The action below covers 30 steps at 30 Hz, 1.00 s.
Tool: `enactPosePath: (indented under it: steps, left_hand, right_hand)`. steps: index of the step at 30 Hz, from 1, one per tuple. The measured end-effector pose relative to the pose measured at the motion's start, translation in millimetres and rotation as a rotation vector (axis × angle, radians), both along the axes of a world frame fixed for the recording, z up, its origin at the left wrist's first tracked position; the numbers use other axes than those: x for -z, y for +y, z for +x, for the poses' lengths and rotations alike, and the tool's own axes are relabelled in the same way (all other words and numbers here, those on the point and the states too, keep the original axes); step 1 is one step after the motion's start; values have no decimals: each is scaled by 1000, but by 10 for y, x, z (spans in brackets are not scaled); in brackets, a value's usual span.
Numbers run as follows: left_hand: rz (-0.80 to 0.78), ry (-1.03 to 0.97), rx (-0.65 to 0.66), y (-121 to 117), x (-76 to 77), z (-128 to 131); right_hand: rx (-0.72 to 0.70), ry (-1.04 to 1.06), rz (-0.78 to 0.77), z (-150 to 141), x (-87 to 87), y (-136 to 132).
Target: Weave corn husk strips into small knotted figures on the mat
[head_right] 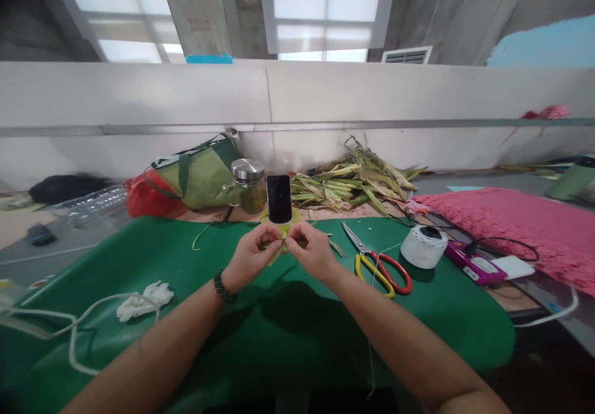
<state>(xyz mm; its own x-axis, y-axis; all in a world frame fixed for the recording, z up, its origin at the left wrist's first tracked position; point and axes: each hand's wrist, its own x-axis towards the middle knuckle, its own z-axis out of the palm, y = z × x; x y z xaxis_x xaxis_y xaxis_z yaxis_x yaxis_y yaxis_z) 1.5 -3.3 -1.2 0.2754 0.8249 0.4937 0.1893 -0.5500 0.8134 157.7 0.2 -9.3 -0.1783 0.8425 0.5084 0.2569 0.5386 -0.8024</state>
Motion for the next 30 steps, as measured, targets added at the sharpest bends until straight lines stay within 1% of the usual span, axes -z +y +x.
enactPosePath:
  steps: [6,10,13,15,19,21,24,27,30]
  left_hand:
    - [95,91,-64,6,29,0]
    - [209,230,-103,-3,41,-24]
    - [283,379,-121,-12,41,-42]
    - [303,442,-130,-16,44,-46]
    - [304,495,-129,-8,51,-43]
    - [333,538,-132,5,51,-45]
    - [457,594,-173,35,48,-51]
    - [554,583,-222,65,51,-48]
    - [580,572,-216,84,63,-29]
  right_hand:
    - [-43,19,26,21,6,-12]
    - [-115,36,-73,69,-23,16]
    - [-137,-53,-128,116,-62,50]
    - [-169,-103,-163,159,-90,73]
    - [-266,-146,-231,255,-132,120]
    - [-262,-161,-229,281,-148,152]
    - [-245,-162,-206,277,-181,213]
    - [-193,-167,-124,255,-224,260]
    - [-181,-196,-60,268,-250,280]
